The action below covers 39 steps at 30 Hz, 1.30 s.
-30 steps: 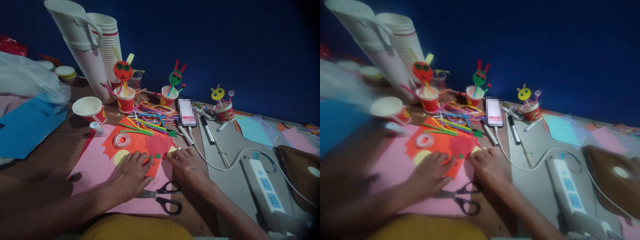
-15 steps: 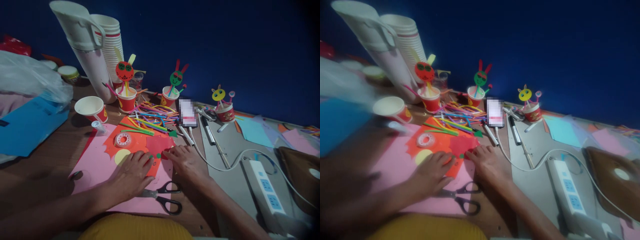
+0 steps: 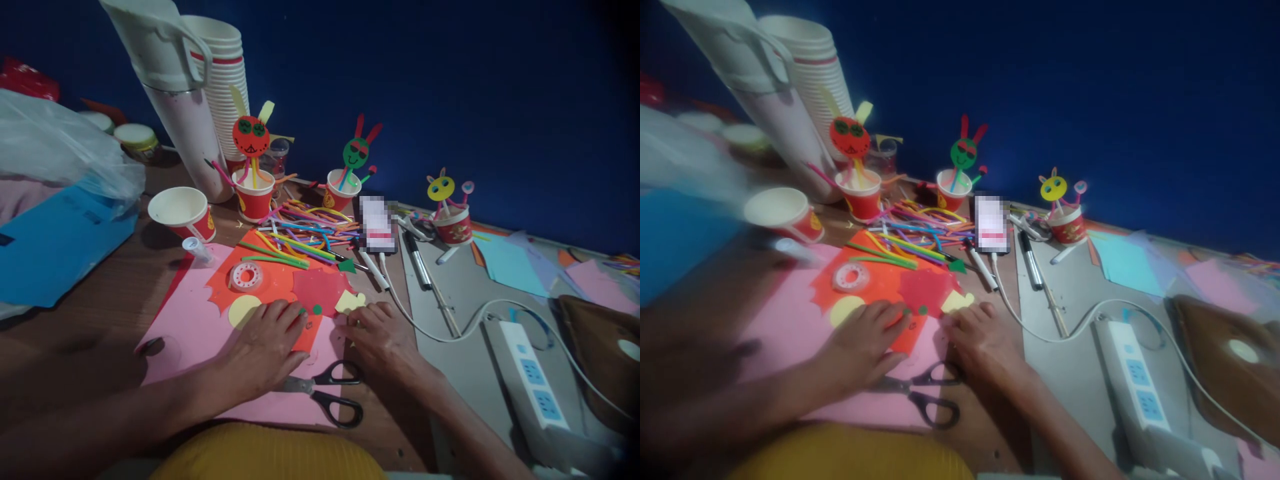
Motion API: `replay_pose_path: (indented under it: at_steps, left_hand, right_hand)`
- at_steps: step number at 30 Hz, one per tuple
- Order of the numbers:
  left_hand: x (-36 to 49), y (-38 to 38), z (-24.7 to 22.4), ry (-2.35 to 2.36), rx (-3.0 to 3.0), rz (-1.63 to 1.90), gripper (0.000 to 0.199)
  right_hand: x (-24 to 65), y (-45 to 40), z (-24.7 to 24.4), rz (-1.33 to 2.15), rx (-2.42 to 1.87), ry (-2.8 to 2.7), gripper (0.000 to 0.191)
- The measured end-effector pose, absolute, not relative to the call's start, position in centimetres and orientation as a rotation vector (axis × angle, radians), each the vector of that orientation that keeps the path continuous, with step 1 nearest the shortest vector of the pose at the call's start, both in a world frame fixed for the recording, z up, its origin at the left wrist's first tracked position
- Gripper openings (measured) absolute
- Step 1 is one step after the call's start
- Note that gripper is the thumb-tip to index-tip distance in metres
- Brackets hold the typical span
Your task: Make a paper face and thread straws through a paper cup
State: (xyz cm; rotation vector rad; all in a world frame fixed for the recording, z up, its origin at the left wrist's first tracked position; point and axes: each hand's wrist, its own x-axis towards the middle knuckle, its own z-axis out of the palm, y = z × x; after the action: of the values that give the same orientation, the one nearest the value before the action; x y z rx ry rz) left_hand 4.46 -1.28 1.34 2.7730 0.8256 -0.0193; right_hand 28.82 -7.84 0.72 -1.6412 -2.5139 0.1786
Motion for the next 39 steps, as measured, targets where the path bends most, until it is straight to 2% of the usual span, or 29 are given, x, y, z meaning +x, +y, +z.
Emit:
replay_pose_path:
  at_steps: [3, 6, 9, 15, 25, 32, 39]
  left_hand:
    - [4.4, -1.2, 1.4, 0.812, 2.781, -0.011, 0.045]
    - [4.4, -1.3, 1.2, 0.815, 2.790, 0.008, 0.046]
    - [4.4, -1.4, 0.9, 0.829, 2.795, 0.027, 0.046]
    - [4.6, -1.4, 0.6, 0.844, 2.785, 0.017, 0.045]
    - [4.5, -1.5, 0.6, 0.829, 2.803, 0.001, 0.049]
    - [4.5, -1.4, 0.5, 0.841, 2.811, 0.008, 0.050]
    - [4.5, -1.4, 0.6, 0.827, 2.806, -0.004, 0.050]
  right_hand:
    - [28.9, -7.6, 1.1, 0.177, -1.603, -2.497, 0.016]
    - [27.9, -5.8, 2.2, 0.233, -1.658, -2.542, 0.033]
    - [26.3, -3.8, 3.5, 0.258, -1.597, -2.635, 0.037]
    - [25.1, -2.5, 4.3, 0.126, -1.528, -2.812, 0.034]
    - [27.0, -0.4, 0.5, -0.141, -1.583, -2.695, 0.035]
    - [25.6, 0.1, 1.4, 0.007, -1.562, -2.755, 0.044]
    - [25.8, -1.0, 2.2, 0.015, -1.713, -2.720, 0.035]
